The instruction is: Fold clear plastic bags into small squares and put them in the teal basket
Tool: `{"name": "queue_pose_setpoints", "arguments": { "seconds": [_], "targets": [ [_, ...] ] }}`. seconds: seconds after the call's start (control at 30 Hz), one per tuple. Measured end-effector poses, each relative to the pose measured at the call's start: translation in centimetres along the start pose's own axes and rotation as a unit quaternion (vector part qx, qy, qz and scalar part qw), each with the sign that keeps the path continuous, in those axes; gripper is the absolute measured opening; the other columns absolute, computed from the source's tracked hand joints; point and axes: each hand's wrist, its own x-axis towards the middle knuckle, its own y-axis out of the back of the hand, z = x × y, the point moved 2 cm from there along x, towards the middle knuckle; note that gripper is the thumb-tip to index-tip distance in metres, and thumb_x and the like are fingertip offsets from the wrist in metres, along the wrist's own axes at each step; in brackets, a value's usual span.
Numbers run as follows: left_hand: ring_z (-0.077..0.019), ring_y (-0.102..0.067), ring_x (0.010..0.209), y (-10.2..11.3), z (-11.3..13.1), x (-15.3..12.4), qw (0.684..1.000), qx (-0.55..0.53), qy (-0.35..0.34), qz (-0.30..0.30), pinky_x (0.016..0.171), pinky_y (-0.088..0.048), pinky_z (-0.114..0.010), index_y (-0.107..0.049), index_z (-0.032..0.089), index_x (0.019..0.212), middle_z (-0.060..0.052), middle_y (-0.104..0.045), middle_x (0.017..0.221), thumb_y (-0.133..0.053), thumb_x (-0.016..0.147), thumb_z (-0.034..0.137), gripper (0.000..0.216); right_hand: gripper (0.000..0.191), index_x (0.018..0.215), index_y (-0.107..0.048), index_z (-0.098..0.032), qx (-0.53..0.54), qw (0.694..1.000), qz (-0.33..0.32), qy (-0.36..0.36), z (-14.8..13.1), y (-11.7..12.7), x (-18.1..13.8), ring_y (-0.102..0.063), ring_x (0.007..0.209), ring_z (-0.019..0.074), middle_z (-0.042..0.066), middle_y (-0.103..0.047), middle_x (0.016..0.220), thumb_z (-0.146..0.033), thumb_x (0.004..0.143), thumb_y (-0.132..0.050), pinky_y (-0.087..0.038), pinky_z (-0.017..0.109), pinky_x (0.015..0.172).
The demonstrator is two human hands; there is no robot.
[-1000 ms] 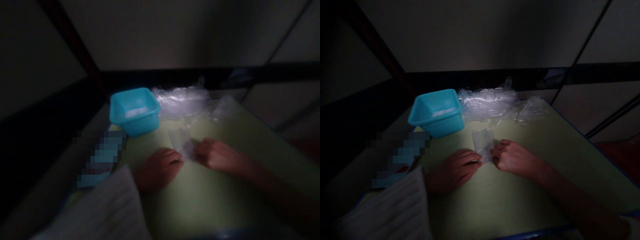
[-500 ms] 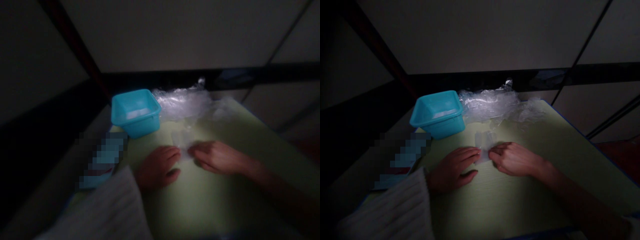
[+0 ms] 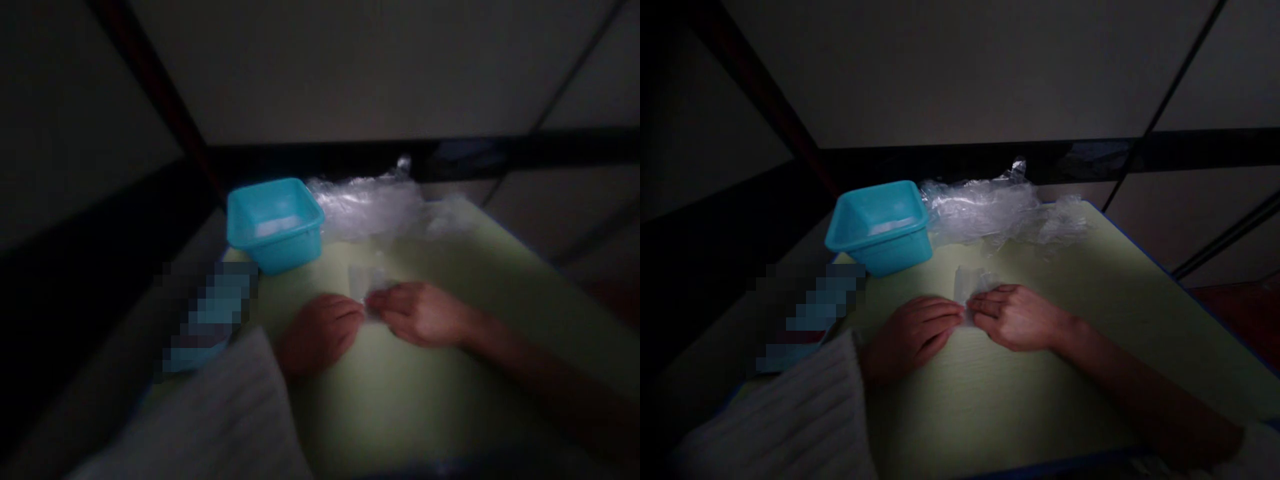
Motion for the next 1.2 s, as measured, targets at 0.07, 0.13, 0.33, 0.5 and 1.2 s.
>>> {"name": "queue_pose_setpoints", "arguments": {
  "seconds": [0.07,0.13,0.33,0.5,1.2],
  "targets": [
    [-0.0179,-0.061,0.085,0.0,0.1,0.0,0.999,-0.037,0.019,0.008,0.08,-0.048,-0.033,-0.065,0.013,0.088,-0.007,-0.069,0.091,-0.044,0.086,0.014,0.021,0.022,0.095,-0.061,-0.013,0.008,1.0,-0.003,-0.005,0.0,-0.1,0.0,-0.063,0.088,0.0201,0.012,-0.068,0.1,-0.018,0.089,-0.04,-0.047,0.033,0.076],
    [-0.0171,-0.061,0.081,-0.2,0.1,0.0,0.995,-0.08,0.053,0.013,0.077,-0.048,-0.031,-0.066,0.013,0.087,-0.007,-0.069,0.086,-0.046,0.086,0.015,0.02,0.023,0.095,-0.06,-0.013,0.036,0.999,-0.022,-0.016,0.1,0.0,0.1,-0.063,0.081,0.0195,0.012,-0.068,0.092,-0.02,0.089,-0.039,-0.046,0.032,0.071],
    [-0.0188,-0.061,0.086,-0.9,-1.1,0.0,0.967,-0.171,0.188,0.024,0.078,-0.048,-0.03,-0.067,0.014,0.091,-0.007,-0.068,0.092,-0.059,0.075,0.015,0.017,0.027,0.091,-0.06,-0.013,0.182,0.975,-0.002,-0.125,0.9,0.1,-0.1,-0.059,0.063,0.0149,0.007,-0.064,0.072,-0.025,0.091,-0.036,-0.041,0.025,0.058],
    [-0.014,-0.06,0.07,-1.2,-2.0,0.3,0.949,-0.2,0.243,0.009,0.062,-0.044,-0.022,-0.064,0.014,0.067,-0.003,-0.065,0.075,-0.054,0.079,0.016,0.016,0.025,0.076,-0.058,-0.015,0.295,0.922,0.024,-0.25,1.4,-0.3,0.0,-0.05,0.049,0.0098,-0.001,-0.053,0.057,-0.031,0.088,-0.044,-0.033,0.02,0.048],
    [-0.0114,-0.058,0.059,-3.0,-3.2,1.1,0.862,-0.3,0.401,0.073,0.053,-0.041,-0.018,-0.041,0.019,0.112,0.007,-0.059,0.061,-0.06,0.072,0.013,0.045,0.041,0.105,-0.043,-0.017,0.447,0.727,0.108,-0.509,2.8,-2.2,0.6,-0.051,0.048,0.0119,-0.005,-0.053,0.057,-0.027,0.069,-0.058,-0.035,0.02,0.042]
  ]
}}
